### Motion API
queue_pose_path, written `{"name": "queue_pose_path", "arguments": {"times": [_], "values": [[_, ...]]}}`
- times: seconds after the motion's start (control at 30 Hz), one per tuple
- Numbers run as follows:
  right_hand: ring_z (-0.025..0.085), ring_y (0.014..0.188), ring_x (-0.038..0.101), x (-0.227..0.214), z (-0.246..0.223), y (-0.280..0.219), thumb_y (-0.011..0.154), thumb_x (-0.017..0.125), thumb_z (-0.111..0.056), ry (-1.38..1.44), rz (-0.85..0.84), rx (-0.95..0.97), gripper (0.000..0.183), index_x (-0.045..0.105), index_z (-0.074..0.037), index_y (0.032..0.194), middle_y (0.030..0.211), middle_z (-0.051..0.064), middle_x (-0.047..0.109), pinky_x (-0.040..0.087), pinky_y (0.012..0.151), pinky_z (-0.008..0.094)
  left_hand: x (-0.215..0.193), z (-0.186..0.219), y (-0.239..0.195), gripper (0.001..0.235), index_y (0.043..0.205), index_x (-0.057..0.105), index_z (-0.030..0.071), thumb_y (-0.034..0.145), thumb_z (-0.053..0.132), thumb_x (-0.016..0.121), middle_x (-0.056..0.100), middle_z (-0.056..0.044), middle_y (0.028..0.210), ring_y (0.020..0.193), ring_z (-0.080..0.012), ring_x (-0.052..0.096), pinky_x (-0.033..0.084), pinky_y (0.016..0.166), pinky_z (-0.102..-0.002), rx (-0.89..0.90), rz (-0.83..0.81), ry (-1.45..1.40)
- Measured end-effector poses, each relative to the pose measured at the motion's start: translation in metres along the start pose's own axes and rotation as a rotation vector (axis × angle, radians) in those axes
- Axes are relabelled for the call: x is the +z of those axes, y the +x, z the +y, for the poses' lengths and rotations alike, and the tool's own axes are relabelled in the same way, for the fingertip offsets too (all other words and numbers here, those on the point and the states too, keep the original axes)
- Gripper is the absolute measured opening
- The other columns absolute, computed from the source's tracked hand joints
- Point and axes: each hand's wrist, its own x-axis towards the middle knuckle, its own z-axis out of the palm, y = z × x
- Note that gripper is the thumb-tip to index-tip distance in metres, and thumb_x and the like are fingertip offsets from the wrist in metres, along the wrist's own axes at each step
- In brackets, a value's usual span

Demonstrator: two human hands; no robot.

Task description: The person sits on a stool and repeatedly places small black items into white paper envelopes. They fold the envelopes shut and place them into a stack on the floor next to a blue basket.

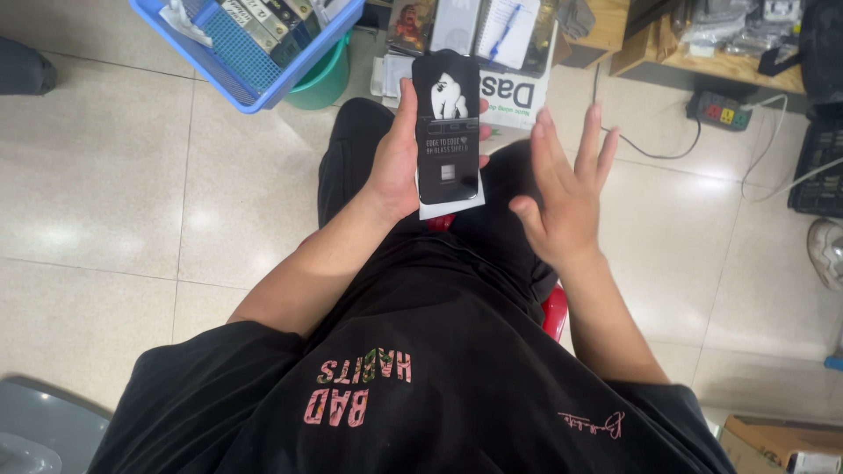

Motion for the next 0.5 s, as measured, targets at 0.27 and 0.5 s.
{"name": "queue_pose_path", "arguments": {"times": [0.27,0.5], "values": [[0.061,0.174,0.008,-0.011,-0.003,0.047,0.119,0.013,-0.079,-0.05,-0.021,-0.197,0.09,0.028,-0.019,0.184,0.191,0.01,0.042,-0.002,0.137,0.087,0.017,-0.001,-0.017,0.089,0.139,0.076,0.0,0.102,0.075,0.046,0.084,-0.022,0.122,0.106,-0.0321,0.083,0.07,0.095,-0.048,-0.12,-0.092,0.181],[0.057,0.174,0.007,0.002,-0.011,0.042,0.111,0.011,-0.084,-0.02,-0.145,-0.229,0.099,0.031,-0.02,0.184,0.19,0.004,0.038,-0.006,0.137,0.084,0.017,0.011,-0.014,0.089,0.126,0.078,0.002,0.088,0.08,0.056,0.083,-0.025,0.099,0.078,-0.0394,0.082,0.071,0.071,-0.052,-0.11,0.146,0.155]]}}
